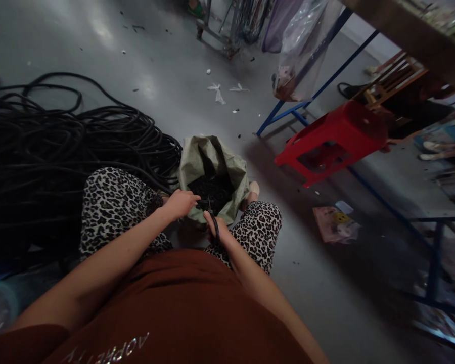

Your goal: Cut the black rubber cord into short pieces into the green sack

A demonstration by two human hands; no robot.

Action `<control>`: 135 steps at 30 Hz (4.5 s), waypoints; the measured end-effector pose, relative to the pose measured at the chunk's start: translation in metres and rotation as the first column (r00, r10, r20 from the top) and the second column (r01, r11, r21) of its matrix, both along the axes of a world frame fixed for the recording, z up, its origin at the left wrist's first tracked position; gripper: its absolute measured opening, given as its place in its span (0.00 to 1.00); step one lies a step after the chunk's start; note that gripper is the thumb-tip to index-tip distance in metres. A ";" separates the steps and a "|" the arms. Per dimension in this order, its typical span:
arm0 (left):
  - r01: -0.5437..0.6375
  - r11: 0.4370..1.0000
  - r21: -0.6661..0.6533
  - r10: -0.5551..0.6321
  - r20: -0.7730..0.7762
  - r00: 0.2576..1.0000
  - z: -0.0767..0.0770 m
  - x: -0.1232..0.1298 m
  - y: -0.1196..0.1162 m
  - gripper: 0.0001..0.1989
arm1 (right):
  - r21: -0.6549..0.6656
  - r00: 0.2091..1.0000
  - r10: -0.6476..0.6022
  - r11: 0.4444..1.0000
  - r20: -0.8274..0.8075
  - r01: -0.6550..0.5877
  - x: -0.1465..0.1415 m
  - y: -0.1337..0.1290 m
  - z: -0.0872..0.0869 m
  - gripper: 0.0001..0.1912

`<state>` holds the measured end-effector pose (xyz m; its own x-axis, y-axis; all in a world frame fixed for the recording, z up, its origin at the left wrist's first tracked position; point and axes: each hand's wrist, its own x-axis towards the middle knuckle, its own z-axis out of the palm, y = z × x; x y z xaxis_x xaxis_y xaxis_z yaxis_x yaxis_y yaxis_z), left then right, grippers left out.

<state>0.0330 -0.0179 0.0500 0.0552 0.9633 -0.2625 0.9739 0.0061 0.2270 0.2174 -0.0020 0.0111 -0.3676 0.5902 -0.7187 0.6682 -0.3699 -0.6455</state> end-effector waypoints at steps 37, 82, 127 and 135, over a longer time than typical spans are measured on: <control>0.000 0.998 -0.055 -0.003 -0.040 0.999 -0.003 0.001 0.002 0.16 | 0.042 0.996 0.074 0.996 0.054 -0.076 0.000 0.001 0.011 0.27; -0.042 0.998 0.038 0.038 0.105 0.994 -0.008 0.009 -0.004 0.16 | -0.115 0.995 -0.047 0.993 -0.092 0.036 -0.005 0.001 -0.011 0.29; -0.047 0.996 -0.079 0.053 0.075 0.996 -0.010 -0.017 -0.007 0.16 | -0.084 0.988 -0.134 0.986 0.081 0.140 -0.001 0.006 -0.007 0.27; -0.031 0.996 -0.078 0.033 0.013 0.999 -0.013 -0.018 -0.008 0.17 | -0.072 0.990 -0.077 0.994 0.120 0.086 -0.002 0.005 -0.010 0.24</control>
